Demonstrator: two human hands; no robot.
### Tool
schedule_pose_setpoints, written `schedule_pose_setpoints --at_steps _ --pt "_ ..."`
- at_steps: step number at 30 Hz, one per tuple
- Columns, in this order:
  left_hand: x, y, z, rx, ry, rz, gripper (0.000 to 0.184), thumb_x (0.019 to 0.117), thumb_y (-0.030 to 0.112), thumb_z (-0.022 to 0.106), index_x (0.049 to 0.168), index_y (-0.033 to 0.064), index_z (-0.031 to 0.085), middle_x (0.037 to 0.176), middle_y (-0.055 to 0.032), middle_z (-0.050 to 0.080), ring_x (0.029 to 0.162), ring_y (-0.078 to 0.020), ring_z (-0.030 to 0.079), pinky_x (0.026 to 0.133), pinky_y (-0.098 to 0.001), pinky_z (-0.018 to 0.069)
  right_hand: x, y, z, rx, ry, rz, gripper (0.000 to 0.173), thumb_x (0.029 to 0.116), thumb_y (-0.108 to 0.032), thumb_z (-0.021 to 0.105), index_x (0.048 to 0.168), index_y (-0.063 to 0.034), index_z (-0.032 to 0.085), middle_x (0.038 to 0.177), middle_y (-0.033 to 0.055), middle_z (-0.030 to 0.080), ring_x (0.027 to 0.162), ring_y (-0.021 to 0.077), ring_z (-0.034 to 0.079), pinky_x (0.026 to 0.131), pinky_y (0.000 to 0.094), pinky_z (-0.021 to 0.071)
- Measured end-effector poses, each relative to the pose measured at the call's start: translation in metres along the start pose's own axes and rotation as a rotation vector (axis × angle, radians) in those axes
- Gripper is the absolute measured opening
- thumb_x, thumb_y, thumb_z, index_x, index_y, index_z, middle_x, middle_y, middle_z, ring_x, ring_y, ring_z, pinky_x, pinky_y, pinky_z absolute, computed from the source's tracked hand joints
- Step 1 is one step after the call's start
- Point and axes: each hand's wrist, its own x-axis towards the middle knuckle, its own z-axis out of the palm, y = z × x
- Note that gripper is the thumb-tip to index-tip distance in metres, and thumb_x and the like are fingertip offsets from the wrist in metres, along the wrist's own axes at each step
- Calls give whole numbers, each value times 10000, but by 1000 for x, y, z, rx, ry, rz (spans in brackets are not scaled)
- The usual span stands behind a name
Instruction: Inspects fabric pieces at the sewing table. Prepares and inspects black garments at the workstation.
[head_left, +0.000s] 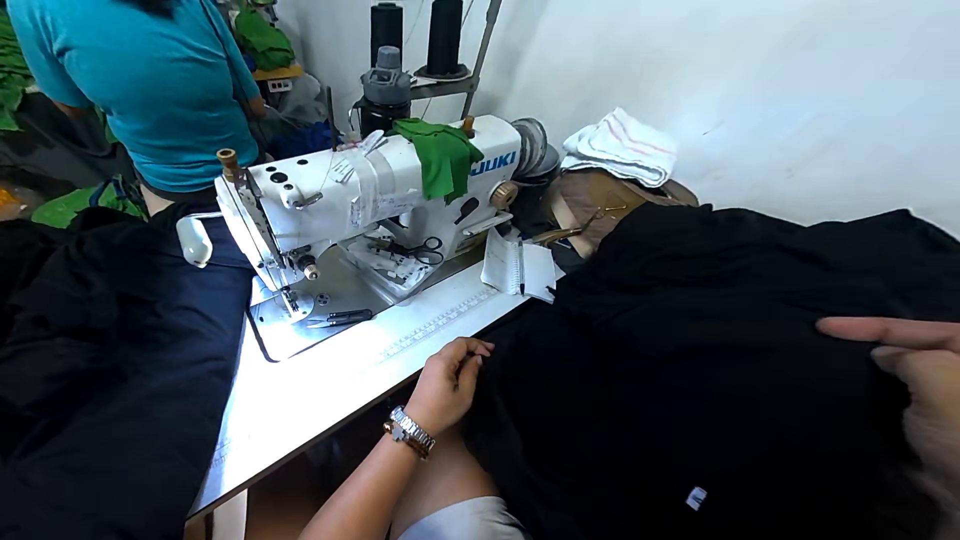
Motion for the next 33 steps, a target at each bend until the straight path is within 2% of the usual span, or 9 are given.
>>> schedule_pose_setpoints --at_steps 3,5,9,14,17,21,23,27,33 --pt "11 14 7 2 -1 29 154 994 25 571 1096 31 687 1063 -52 713 903 -84 681 821 -270 590 -2 2 19 -88 -115 -239 283 989 -137 471 1054 4 708 935 10 679 797 -49 581 711 174 495" --pt "20 25 16 31 -16 69 157 986 32 588 1085 43 709 1055 -60 701 964 -118 680 872 -307 589 -10 -4 45 -178 -237 -371 330 968 -290 539 1050 -44 744 923 76 705 802 123 648 682 379 536" --pt "42 44 39 51 -32 138 116 964 26 629 1000 53 737 961 -49 707 930 -123 683 847 -311 594 -36 -6 112 -226 -498 -384 580 830 -625 724 972 -64 766 891 115 711 856 292 703 743 543 595" --pt "66 35 42 -70 -187 53 98 955 61 672 992 47 762 915 -35 722 808 -78 679 762 -268 594 -38 27 137 -157 -321 -309 331 904 -371 621 818 -69 726 814 74 676 761 183 670 670 370 574" --pt "87 32 39 -6 -36 -124 163 922 124 734 1044 24 694 935 -76 707 726 -127 676 669 -309 598 -29 43 129 63 -341 -158 252 917 -283 620 814 -77 722 819 27 680 773 62 632 687 249 531" --pt "142 -9 36 360 148 -539 651 942 431 713 1396 5 524 1345 -243 589 1119 -367 657 941 -555 553 -24 49 115 241 -416 -33 170 925 -178 663 846 -40 723 831 26 678 773 29 618 701 212 525" --pt "160 -32 44 457 83 -680 764 926 552 689 1399 -23 516 1333 -278 586 1138 -417 645 952 -603 531 -25 53 114 284 -441 -34 163 925 -153 673 853 -19 732 839 46 689 793 47 634 724 229 540" --pt "186 -54 65 553 -20 -754 507 915 420 745 1200 7 673 1106 -221 709 1038 -382 694 910 -598 548 -27 60 114 298 -478 -66 193 941 -152 675 871 20 729 864 105 688 842 112 647 765 268 544" --pt "195 -47 69 532 94 -624 287 998 196 630 1204 1 674 1137 -238 696 1058 -397 683 927 -593 542 -29 65 111 305 -479 -98 215 953 -165 676 873 28 726 866 129 686 858 138 647 776 278 541"
